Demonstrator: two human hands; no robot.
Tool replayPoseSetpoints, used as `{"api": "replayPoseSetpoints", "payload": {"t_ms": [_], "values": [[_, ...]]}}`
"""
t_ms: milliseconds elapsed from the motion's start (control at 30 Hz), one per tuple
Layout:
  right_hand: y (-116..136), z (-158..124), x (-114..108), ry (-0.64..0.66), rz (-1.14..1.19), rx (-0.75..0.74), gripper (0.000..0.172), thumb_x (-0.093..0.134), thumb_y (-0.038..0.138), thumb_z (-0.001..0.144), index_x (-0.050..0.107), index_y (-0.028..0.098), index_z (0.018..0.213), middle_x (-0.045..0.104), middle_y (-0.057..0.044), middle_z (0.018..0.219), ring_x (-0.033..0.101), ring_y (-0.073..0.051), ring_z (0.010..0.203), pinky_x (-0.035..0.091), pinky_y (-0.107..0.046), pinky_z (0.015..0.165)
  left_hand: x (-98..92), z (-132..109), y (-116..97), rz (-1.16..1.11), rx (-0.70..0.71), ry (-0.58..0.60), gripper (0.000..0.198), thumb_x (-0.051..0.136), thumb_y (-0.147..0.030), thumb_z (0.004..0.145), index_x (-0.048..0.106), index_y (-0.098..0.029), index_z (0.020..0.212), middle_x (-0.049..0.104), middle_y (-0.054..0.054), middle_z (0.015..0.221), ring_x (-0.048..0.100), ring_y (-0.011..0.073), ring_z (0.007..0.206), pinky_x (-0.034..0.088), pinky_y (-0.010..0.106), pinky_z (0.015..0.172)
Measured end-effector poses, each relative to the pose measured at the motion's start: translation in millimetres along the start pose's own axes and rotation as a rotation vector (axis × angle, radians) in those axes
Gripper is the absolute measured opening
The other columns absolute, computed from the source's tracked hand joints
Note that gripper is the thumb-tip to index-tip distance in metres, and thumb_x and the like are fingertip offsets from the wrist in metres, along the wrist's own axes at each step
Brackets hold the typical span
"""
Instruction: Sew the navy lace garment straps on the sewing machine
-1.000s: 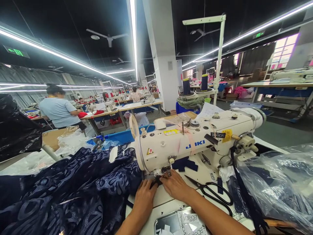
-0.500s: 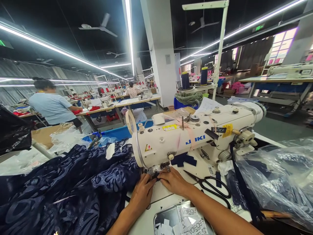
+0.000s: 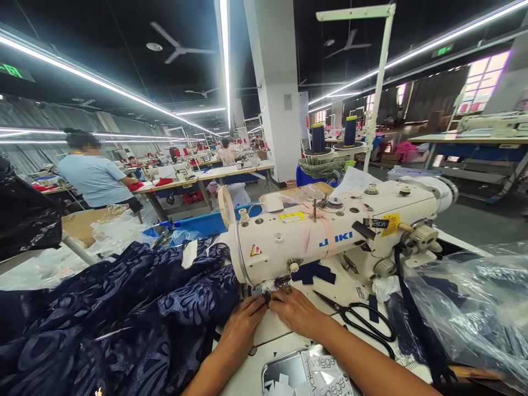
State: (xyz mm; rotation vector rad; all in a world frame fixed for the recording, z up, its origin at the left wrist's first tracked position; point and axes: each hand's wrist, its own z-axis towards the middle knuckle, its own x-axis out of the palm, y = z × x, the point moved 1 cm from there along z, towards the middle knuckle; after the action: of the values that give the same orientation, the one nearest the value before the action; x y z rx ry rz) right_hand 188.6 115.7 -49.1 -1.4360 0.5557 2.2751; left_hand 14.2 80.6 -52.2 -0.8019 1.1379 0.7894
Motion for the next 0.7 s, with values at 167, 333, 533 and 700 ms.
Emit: {"api": "replayPoseSetpoints", "payload": {"t_ms": [167,333,533,700], "values": [[2,1,1,-0.018,-0.066,-0.027,0.025,0.038,0.006,0.085,0.062,0.013,0.088,0.063,-0.008,0.090,0.055,-0.019,0.074,0.046,-0.029,0.066,-7.2,-4,4,0.017,0.046,0.081,0.063,0.042,0.010,0.062,0.055,-0.018,0.117,0.056,0.005,0.124,0.044,0.0234,0.120,0.043,0.038,0.095],[2,1,-2,-0.020,-0.062,-0.031,0.022,0.041,0.005,0.084,0.062,0.012,0.087,0.063,-0.008,0.088,0.055,-0.017,0.071,0.045,-0.029,0.066,-20.2,0,6,-0.068,0.034,0.147,0.064,0.036,0.010,0.064,0.055,-0.020,0.117,0.053,0.003,0.127,0.038,0.0203,0.125,0.038,0.041,0.101],[2,2,-3,-0.017,-0.049,-0.021,0.023,0.040,0.005,0.085,0.061,0.012,0.088,0.064,-0.008,0.090,0.056,-0.018,0.074,0.045,-0.029,0.067,-21.1,3,8,-0.054,0.049,0.150,0.059,0.036,0.007,0.070,0.054,-0.022,0.118,0.053,0.004,0.126,0.039,0.0223,0.124,0.029,0.051,0.104],[1,3,0,-0.008,-0.077,-0.024,0.022,0.040,0.005,0.085,0.061,0.012,0.090,0.064,-0.008,0.091,0.057,-0.019,0.078,0.046,-0.030,0.071,-20.8,4,7,-0.060,0.043,0.122,0.061,0.038,0.009,0.068,0.056,-0.024,0.116,0.055,0.004,0.124,0.041,0.0223,0.123,0.030,0.051,0.103]]}}
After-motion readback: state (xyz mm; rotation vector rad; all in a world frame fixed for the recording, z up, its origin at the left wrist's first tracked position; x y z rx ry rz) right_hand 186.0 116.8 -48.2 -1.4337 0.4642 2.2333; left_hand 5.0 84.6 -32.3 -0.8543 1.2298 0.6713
